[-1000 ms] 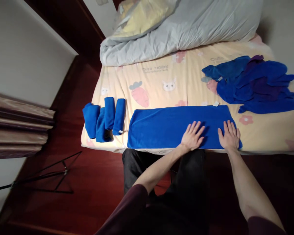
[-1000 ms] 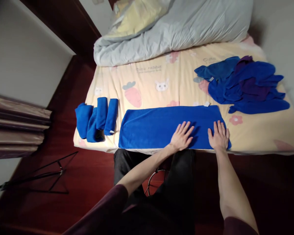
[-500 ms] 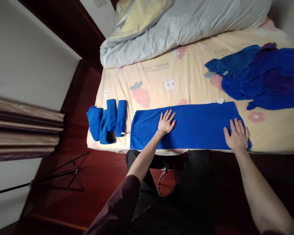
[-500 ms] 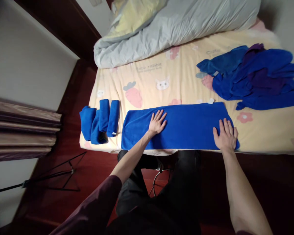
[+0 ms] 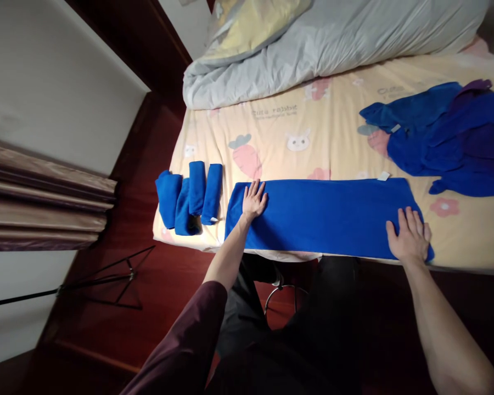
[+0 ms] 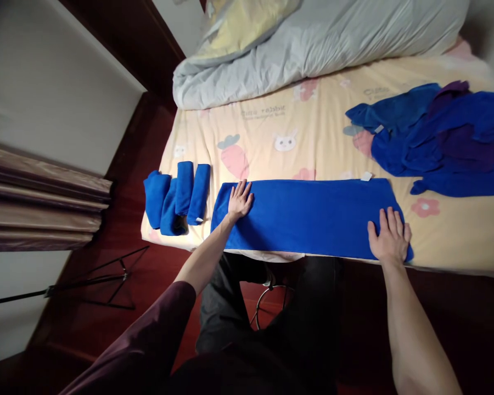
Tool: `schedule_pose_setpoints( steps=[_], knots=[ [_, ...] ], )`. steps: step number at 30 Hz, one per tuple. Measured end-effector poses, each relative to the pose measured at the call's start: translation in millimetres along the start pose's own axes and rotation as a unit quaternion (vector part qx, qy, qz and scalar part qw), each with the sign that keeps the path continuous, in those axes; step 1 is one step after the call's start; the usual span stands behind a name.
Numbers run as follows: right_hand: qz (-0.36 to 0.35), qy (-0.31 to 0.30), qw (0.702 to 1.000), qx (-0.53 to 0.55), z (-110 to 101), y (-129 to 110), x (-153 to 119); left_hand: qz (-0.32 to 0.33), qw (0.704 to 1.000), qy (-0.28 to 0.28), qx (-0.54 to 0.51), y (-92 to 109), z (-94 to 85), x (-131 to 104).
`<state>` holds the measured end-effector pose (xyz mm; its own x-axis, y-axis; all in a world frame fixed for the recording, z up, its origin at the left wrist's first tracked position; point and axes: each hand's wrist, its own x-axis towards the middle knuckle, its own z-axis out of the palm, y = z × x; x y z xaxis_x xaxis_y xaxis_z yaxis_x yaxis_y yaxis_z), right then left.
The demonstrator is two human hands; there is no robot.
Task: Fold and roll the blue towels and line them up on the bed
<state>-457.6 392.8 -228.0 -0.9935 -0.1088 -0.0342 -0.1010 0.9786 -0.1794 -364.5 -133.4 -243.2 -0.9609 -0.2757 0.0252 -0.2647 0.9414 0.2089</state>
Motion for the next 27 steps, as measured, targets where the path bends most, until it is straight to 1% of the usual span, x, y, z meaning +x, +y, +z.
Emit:
schedule_pose_setpoints(
  steps=[2, 4, 7, 10, 13, 17, 20, 21, 22, 23, 24, 25, 26, 27],
  knots=[
    [0.0, -0.001, 1.0, -0.002, -0.3, -0.2, -0.2, 0.016, 1.0, -0.001, 0.008, -4.7, -5.8, 2.5],
    [0.002, -0.004, 1.0, -0.006, -0.5, -0.7, -0.4, 0.036, 0.999, -0.007, 0.024, -15.1, -16.5, 9.6],
    [0.003, -0.004, 1.0, -0.01, -0.1, -1.0, -0.4, 0.054, 0.996, -0.028, 0.068, -41.4, -38.8, 29.9],
    [0.002, -0.001, 1.0, -0.005, 0.5, -0.7, -0.3, 0.056, 0.99, -0.077, 0.106, -71.1, -61.3, 54.2],
    [0.003, -0.005, 1.0, 0.003, -0.4, -0.9, -0.4, 0.048, 0.986, -0.111, 0.115, -93.4, -78.9, 68.9],
    [0.004, -0.008, 1.0, -0.003, -3.0, -2.6, -1.6, 0.017, 0.988, -0.104, 0.116, -111.7, -95.6, 68.9],
    [0.001, -0.004, 1.0, -0.01, -4.2, -3.9, -2.5, -0.01, 0.991, -0.074, 0.111, -115.3, -99.8, 66.2],
    [0.001, -0.004, 1.0, -0.013, -4.2, -3.9, -2.5, -0.016, 0.992, -0.059, 0.109, -111.1, -98.0, 65.9],
    [0.002, -0.006, 1.0, -0.017, -4.0, -3.7, -2.2, -0.021, 0.993, -0.043, 0.108, -102.1, -94.2, 65.4],
    [0.003, -0.008, 1.0, -0.02, -3.4, -3.1, -1.8, -0.018, 0.994, -0.025, 0.102, -87.5, -88.3, 64.2],
    [0.005, -0.01, 1.0, -0.024, -2.5, -2.1, -1.3, -0.008, 0.996, -0.009, 0.093, -66.6, -80.1, 61.5],
    [0.006, -0.01, 1.0, -0.026, -1.1, -0.9, -0.7, 0.013, 0.997, 0.004, 0.079, -39.5, -70.0, 56.7],
    [0.006, -0.009, 1.0, -0.027, 0.6, 0.6, 0.0, 0.061, 0.997, 0.024, 0.033, -7.1, -58.0, 49.4],
    [0.006, -0.007, 1.0, -0.026, 2.5, 2.3, 0.7, 0.118, 0.993, 0.029, 0.0, 28.9, -44.9, 40.0]
  ],
)
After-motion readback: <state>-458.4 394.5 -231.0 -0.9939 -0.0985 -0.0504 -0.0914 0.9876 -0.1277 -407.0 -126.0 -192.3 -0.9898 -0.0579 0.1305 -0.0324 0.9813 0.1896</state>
